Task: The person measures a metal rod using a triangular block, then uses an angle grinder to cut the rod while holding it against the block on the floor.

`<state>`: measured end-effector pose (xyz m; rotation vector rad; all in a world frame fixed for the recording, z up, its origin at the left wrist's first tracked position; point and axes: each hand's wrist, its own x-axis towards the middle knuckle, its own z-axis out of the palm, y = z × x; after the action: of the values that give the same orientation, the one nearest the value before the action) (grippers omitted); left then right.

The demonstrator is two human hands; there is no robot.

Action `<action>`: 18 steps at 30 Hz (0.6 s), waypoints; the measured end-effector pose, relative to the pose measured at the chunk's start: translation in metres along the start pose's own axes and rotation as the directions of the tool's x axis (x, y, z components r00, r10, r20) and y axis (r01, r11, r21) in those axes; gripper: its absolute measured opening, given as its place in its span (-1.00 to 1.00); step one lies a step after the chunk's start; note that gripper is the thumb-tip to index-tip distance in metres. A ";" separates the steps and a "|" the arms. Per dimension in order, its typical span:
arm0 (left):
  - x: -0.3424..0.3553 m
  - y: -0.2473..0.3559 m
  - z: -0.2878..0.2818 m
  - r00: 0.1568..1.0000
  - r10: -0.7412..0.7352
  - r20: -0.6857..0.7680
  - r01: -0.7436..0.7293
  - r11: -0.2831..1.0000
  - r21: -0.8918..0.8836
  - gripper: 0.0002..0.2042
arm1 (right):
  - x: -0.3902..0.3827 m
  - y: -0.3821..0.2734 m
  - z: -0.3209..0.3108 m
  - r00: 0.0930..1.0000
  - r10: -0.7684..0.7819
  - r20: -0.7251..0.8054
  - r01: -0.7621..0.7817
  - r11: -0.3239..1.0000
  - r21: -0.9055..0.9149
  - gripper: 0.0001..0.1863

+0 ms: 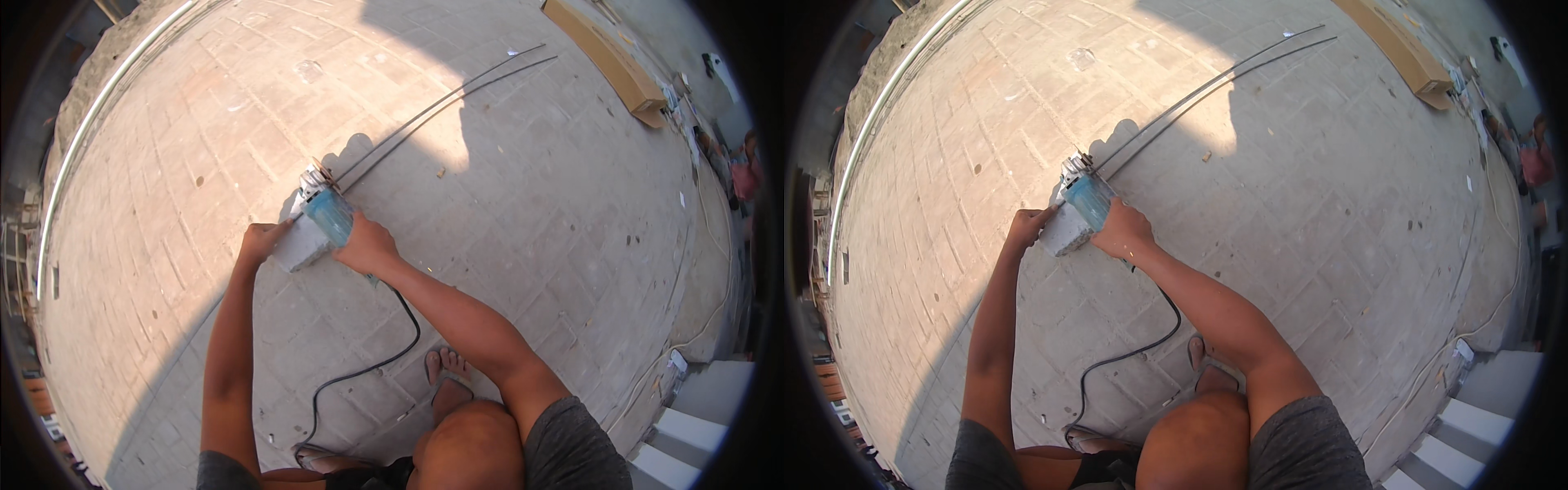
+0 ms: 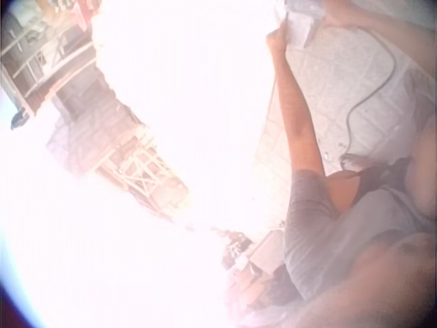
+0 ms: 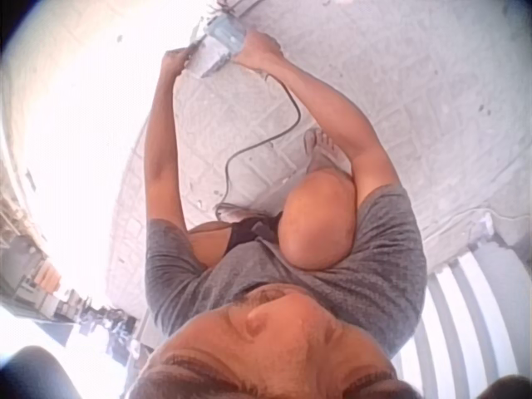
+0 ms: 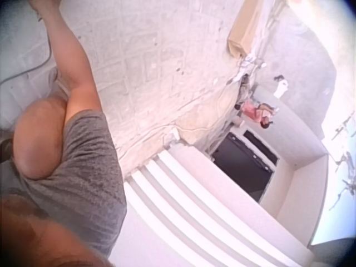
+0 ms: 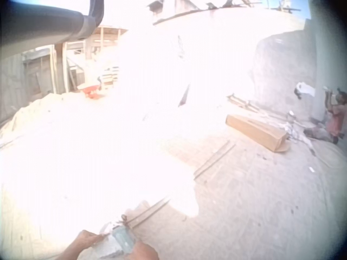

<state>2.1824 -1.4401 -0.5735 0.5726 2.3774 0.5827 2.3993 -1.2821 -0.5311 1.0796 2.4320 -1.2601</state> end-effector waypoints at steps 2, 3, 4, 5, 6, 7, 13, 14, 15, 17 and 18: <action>0.000 0.000 0.000 0.999 -0.026 0.025 0.027 0.999 -0.023 -0.37 | -0.001 -0.001 -0.001 1.000 0.009 -0.007 -0.009 1.000 -0.003 -0.24; 0.001 0.000 0.000 1.000 -0.010 0.006 0.010 1.000 -0.022 -0.37 | -0.001 -0.002 -0.001 1.000 0.000 -0.003 0.000 1.000 0.008 -0.24; 0.001 0.000 -0.001 1.000 -0.021 0.013 0.021 1.000 -0.015 -0.37 | -0.001 -0.002 -0.001 1.000 -0.003 -0.007 0.003 1.000 0.004 -0.24; 0.002 0.000 -0.001 0.998 -0.044 0.039 0.044 0.999 -0.011 -0.37 | 0.000 -0.002 -0.001 1.000 0.007 -0.013 -0.007 1.000 -0.012 -0.24; 0.002 0.000 -0.001 0.999 -0.034 0.019 0.034 0.999 -0.009 -0.37 | 0.000 -0.002 -0.001 1.000 -0.007 -0.009 0.007 1.000 0.000 -0.24; 0.002 0.000 -0.002 0.999 -0.033 0.023 0.033 0.999 -0.017 -0.37 | 0.000 -0.002 -0.001 1.000 -0.007 -0.009 0.007 1.000 0.002 -0.23; 0.000 0.000 0.000 1.000 -0.010 0.017 0.011 1.000 -0.025 -0.37 | 0.001 -0.002 0.001 1.000 0.002 -0.006 -0.002 1.000 -0.008 -0.18; 0.000 0.000 0.000 0.999 -0.015 0.035 0.016 0.999 -0.035 -0.38 | 0.002 -0.003 0.002 1.000 0.018 -0.009 -0.018 1.000 -0.025 -0.15; -0.001 0.000 0.000 1.000 -0.007 0.016 0.008 0.999 -0.033 -0.38 | 0.003 -0.003 0.002 1.000 0.000 -0.007 -0.001 1.000 -0.010 -0.15; -0.001 0.000 0.001 0.999 -0.015 0.029 0.017 0.999 -0.039 -0.39 | 0.003 -0.004 0.003 1.000 0.024 0.006 -0.024 0.999 -0.025 -0.10; -0.001 0.000 0.001 1.000 -0.005 0.006 0.005 0.999 -0.036 -0.39 | 0.003 -0.004 0.002 1.000 0.005 0.007 -0.005 1.000 -0.010 -0.10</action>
<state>2.1839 -1.4406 -0.5736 0.5518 2.3574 0.6200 2.3938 -1.2838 -0.5314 1.0768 2.4266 -1.2462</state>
